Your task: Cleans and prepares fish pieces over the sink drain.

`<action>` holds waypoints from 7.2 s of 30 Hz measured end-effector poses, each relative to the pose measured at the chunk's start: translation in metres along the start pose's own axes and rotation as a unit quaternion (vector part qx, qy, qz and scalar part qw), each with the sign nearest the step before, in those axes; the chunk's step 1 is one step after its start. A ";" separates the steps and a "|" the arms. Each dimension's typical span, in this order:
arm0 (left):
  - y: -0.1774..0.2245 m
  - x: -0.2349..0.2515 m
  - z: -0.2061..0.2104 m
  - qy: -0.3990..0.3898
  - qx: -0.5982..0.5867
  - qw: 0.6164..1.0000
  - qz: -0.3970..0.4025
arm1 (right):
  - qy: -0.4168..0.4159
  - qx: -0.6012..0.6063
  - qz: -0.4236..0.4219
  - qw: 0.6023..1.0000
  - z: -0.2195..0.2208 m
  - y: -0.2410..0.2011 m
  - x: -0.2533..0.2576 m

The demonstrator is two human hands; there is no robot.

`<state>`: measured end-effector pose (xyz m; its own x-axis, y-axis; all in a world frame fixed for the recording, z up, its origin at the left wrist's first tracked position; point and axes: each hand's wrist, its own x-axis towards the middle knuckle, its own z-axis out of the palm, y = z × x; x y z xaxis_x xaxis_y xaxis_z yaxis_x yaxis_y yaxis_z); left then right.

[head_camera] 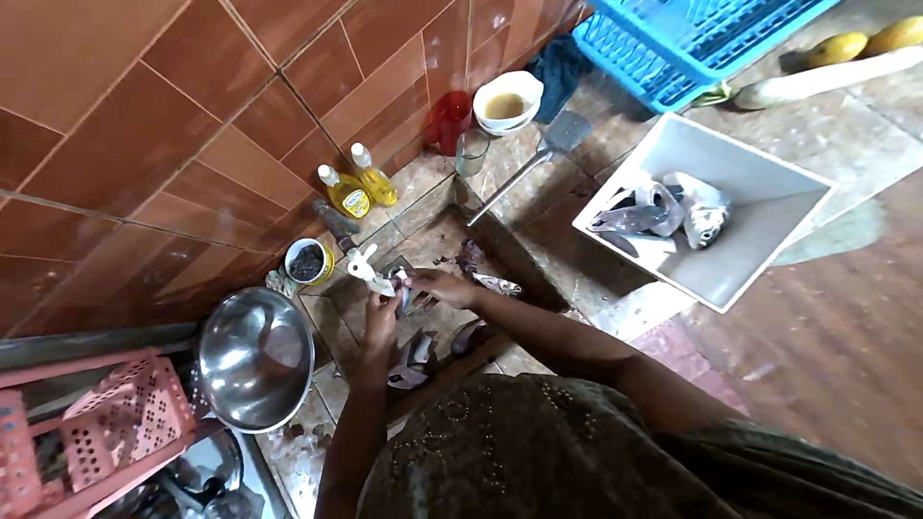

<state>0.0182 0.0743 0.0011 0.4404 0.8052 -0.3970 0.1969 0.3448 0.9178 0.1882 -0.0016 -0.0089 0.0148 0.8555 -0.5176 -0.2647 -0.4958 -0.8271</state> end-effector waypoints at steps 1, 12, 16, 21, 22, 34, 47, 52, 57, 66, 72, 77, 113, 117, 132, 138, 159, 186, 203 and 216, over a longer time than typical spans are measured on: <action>0.002 0.000 0.001 -0.001 0.037 0.999 0.007 | -0.007 0.071 0.012 0.997 0.013 0.000 0.004; 0.015 -0.011 -0.022 -0.032 0.008 0.999 -0.042 | -0.055 0.097 0.003 0.994 0.027 0.005 0.017; 0.010 -0.005 -0.016 -0.063 0.034 0.996 -0.052 | -0.015 0.085 0.000 0.996 0.020 0.010 0.014; 0.024 0.001 -0.004 -0.086 0.081 0.991 -0.056 | 0.025 0.097 -0.030 0.995 0.006 0.008 0.008; 0.026 0.002 -0.002 -0.087 0.061 0.993 -0.054 | 0.030 0.105 -0.036 0.993 0.004 0.001 0.004; -0.072 -0.032 -0.033 -0.234 0.629 0.734 -0.100 | 0.173 -0.307 -0.093 0.931 -0.112 0.000 -0.062; -0.094 -0.048 -0.068 -0.200 0.602 0.749 -0.193 | 0.413 -0.477 -0.058 0.773 -0.166 -0.053 -0.195; -0.093 -0.057 -0.086 -0.190 0.520 0.803 -0.218 | 0.064 -0.469 -0.070 0.878 -0.078 0.042 -0.106; -0.091 -0.068 -0.092 -0.170 0.504 0.821 -0.208 | -0.146 -0.480 -0.049 0.864 0.006 0.119 -0.023; -0.069 -0.072 -0.081 -0.133 0.357 0.882 -0.278 | -0.255 -0.509 -0.133 0.811 0.071 0.120 0.018; -0.011 -0.065 -0.057 -0.085 0.298 0.917 -0.252 | -0.142 -0.424 -0.096 0.889 -0.007 0.091 0.001; -0.009 -0.042 -0.043 -0.131 0.339 0.901 -0.239 | -0.215 -0.532 -0.042 0.818 -0.043 0.132 -0.021; 0.006 -0.012 -0.059 -0.055 0.306 0.950 0.020 | -0.048 0.217 0.157 0.962 0.043 0.025 0.059; 0.012 -0.022 -0.051 -0.054 0.134 0.989 -0.035 | -0.041 0.137 0.026 0.989 0.031 0.013 0.052; 0.025 -0.021 -0.029 -0.043 0.041 0.992 -0.113 | 0.016 0.065 -0.137 0.988 0.015 -0.002 0.045; 0.016 -0.007 -0.022 0.018 0.100 0.988 -0.119 | -0.003 0.130 -0.169 0.977 0.015 0.005 0.043; 0.001 0.010 -0.009 0.030 0.249 0.958 -0.138 | 0.056 0.174 -0.114 0.977 0.027 -0.001 0.039; 0.002 0.017 -0.004 0.003 0.249 0.962 -0.108 | -0.063 0.313 0.047 0.946 0.004 0.049 0.021; 0.015 0.017 -0.012 -0.067 0.214 0.963 -0.150 | -0.023 0.075 0.024 0.997 -0.003 0.034 0.030; 0.001 0.006 -0.007 -0.014 -0.141 0.955 -0.260 | -0.008 0.162 0.036 0.986 -0.070 0.010 -0.007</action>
<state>0.0150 0.0824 -0.0005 0.3715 0.4769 -0.7966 0.1545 0.8142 0.5596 0.2528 -0.0233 -0.0288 -0.0302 0.8230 -0.5673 -0.5591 -0.4844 -0.6729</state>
